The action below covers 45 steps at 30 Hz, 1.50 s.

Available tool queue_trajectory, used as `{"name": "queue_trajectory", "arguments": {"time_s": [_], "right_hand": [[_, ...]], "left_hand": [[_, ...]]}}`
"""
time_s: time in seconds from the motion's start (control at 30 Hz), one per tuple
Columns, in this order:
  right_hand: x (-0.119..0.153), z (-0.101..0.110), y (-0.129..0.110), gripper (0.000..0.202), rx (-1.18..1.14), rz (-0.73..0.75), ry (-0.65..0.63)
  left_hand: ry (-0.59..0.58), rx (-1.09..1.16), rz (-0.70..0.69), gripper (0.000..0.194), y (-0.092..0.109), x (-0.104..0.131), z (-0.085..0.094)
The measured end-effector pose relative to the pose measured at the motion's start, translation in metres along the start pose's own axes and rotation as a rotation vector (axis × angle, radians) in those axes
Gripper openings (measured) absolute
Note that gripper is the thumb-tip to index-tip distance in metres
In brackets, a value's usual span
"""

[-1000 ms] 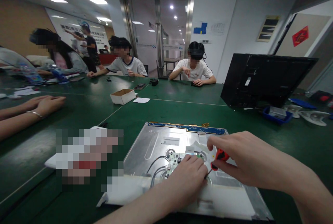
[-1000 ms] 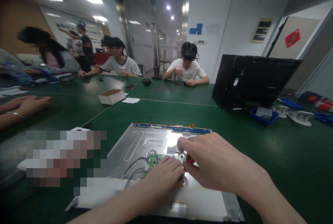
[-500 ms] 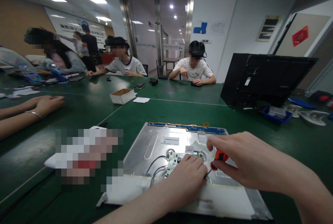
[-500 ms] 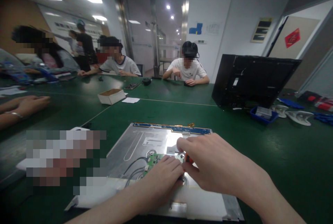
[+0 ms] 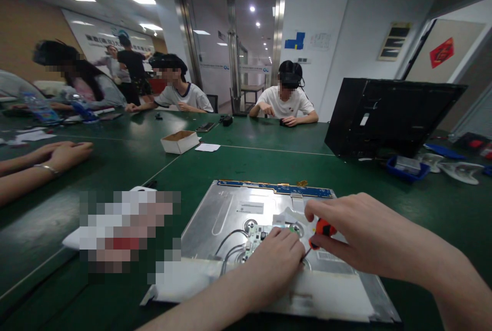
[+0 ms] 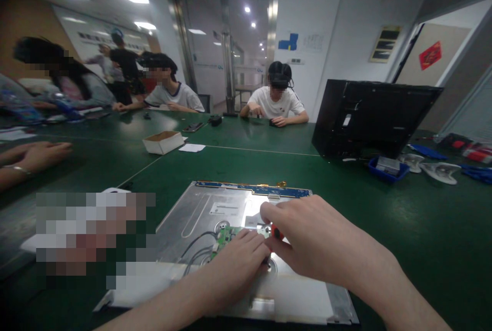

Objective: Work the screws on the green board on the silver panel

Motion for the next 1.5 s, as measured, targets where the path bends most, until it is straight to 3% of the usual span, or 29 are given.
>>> {"name": "queue_trajectory", "arguments": {"time_s": [0.4, 0.7, 0.9, 1.13, 1.5], "right_hand": [[0.0009, 0.0017, -0.0024, 0.003, -0.016, 0.019, -0.004], [0.0020, 0.0029, -0.0053, 0.016, -0.048, 0.055, -0.020], [-0.0016, 0.0020, -0.0050, 0.004, 0.013, 0.013, -0.006], [-0.0011, 0.0029, -0.0028, 0.007, 0.041, 0.026, 0.045], [-0.0014, 0.0069, -0.0019, 0.009, 0.044, 0.015, 0.009]], "left_hand": [[-0.005, -0.010, -0.017, 0.011, 0.0004, 0.0013, 0.0006], [0.031, -0.034, -0.022, 0.012, 0.0009, 0.0002, 0.0006], [0.015, -0.016, -0.009, 0.005, 0.0031, -0.0002, 0.0013], [-0.007, 0.015, 0.010, 0.006, 0.0035, -0.0003, 0.0056], [0.029, 0.062, -0.004, 0.011, 0.0018, 0.0017, 0.0054]]}}
Point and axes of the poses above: each hand's wrist, its own x-axis away from the middle knuckle, its own z-axis out of the back of the hand, y = z × x, the point moved 6 cm from there along -x, towards the middle knuckle, and after that the axes turned 7 degrees about x, right-handed, at the moved point
